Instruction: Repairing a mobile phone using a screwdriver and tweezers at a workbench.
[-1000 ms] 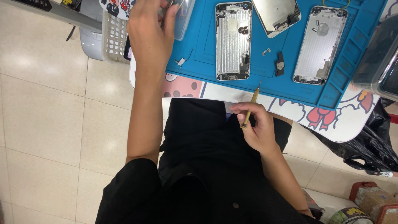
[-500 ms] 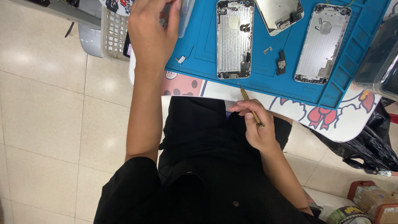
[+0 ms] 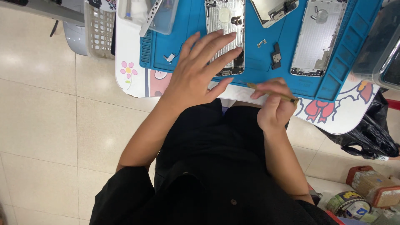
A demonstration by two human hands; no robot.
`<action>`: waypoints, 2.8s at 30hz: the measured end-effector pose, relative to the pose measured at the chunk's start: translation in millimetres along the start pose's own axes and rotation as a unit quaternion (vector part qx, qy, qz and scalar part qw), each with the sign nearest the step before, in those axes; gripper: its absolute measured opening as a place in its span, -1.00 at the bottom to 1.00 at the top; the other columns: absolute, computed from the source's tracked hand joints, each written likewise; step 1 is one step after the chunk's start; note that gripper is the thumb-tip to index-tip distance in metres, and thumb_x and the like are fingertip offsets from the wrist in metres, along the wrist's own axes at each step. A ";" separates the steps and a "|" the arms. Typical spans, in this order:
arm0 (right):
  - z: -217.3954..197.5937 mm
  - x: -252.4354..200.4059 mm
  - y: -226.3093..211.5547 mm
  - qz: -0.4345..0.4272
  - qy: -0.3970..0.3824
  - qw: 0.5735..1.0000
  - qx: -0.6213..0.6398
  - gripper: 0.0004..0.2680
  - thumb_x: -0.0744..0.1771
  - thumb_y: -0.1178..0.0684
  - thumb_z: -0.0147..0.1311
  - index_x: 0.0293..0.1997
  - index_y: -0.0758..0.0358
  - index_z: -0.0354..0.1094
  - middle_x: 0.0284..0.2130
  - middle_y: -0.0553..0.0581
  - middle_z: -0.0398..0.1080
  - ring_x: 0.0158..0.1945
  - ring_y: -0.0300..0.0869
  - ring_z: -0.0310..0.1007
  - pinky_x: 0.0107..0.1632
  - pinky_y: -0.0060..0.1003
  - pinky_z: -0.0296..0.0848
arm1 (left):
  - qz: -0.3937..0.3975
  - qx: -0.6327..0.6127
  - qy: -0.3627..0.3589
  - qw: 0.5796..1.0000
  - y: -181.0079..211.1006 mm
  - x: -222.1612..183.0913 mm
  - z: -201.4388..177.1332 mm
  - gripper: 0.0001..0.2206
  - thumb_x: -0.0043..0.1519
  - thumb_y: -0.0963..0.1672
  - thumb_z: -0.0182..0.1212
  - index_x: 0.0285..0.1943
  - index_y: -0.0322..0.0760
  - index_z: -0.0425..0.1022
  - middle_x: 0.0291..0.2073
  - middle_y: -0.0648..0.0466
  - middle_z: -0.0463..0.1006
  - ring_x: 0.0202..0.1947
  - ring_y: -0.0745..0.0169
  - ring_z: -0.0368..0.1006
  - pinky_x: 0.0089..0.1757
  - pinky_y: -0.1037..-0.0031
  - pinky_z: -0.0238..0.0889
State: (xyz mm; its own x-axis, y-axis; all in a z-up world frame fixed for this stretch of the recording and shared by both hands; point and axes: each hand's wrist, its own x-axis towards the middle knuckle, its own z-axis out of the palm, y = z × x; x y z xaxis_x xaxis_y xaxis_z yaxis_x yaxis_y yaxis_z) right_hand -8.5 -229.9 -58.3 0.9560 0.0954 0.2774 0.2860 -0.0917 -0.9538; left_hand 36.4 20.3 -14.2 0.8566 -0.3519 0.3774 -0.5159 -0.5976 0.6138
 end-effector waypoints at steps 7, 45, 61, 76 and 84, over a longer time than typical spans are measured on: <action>7.5 40.8 0.6 0.024 -0.011 0.997 -0.070 -0.76 0.54 -0.02 -0.16 -0.05 0.39 0.33 -0.16 0.22 0.44 -0.36 -0.21 0.50 -0.23 -0.40 0.43 | -0.052 0.001 -0.092 0.994 -5.7 -5.5 8.2 -0.36 0.15 0.01 0.45 0.44 -0.11 0.40 0.49 0.04 0.21 0.53 -0.03 0.04 0.41 -0.17 -0.26; 10.0 80.2 -71.3 -0.023 -0.220 0.949 -0.226 -0.78 0.39 0.17 0.33 0.12 0.29 0.41 -0.21 0.10 0.45 -0.19 -0.17 0.56 -0.15 -0.30 0.51 | -0.050 0.018 -0.081 0.995 -7.4 -2.9 11.0 -0.43 0.18 0.10 0.49 0.32 -0.15 0.57 0.43 0.10 0.35 0.51 0.02 0.10 0.42 -0.11 -0.22; 18.5 107.8 -101.6 -0.114 -0.344 0.801 -0.476 -0.89 0.33 0.17 0.15 -0.09 0.21 0.39 -0.45 0.09 0.39 -0.43 -0.01 0.47 -0.40 -0.17 0.40 | -0.028 0.029 -0.063 0.997 -17.4 -10.7 18.4 -0.44 0.20 0.12 0.49 0.31 -0.14 0.57 0.42 0.10 0.36 0.49 0.01 0.13 0.41 -0.10 -0.21; 27.2 122.3 -115.2 -0.130 -0.371 0.764 -0.512 -0.87 0.30 0.20 0.16 -0.08 0.22 0.42 -0.38 0.09 0.38 -0.26 -0.05 0.46 -0.16 -0.12 0.40 | -0.025 0.032 -0.054 0.998 -18.5 -8.6 19.9 -0.45 0.17 0.12 0.49 0.27 -0.13 0.59 0.40 0.11 0.38 0.47 0.04 0.15 0.40 -0.08 -0.19; 24.1 117.1 -117.6 -0.114 -0.367 0.765 -0.516 -0.81 0.30 0.19 0.16 0.00 0.22 0.38 -0.40 0.07 0.38 -0.32 -0.08 0.48 -0.29 -0.17 0.42 | -0.026 0.028 -0.054 0.998 -18.6 -8.6 19.5 -0.46 0.16 0.12 0.49 0.24 -0.15 0.61 0.39 0.12 0.39 0.45 0.02 0.15 0.39 -0.08 -0.20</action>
State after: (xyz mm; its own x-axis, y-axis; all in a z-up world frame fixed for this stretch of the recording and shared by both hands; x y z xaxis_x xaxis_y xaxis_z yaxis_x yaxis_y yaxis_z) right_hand 68.2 -184.0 83.6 0.6870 0.7225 -0.0778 0.7019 -0.6875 -0.1862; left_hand 38.8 20.4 -42.3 0.8795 -0.3938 0.2672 -0.4725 -0.6554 0.5892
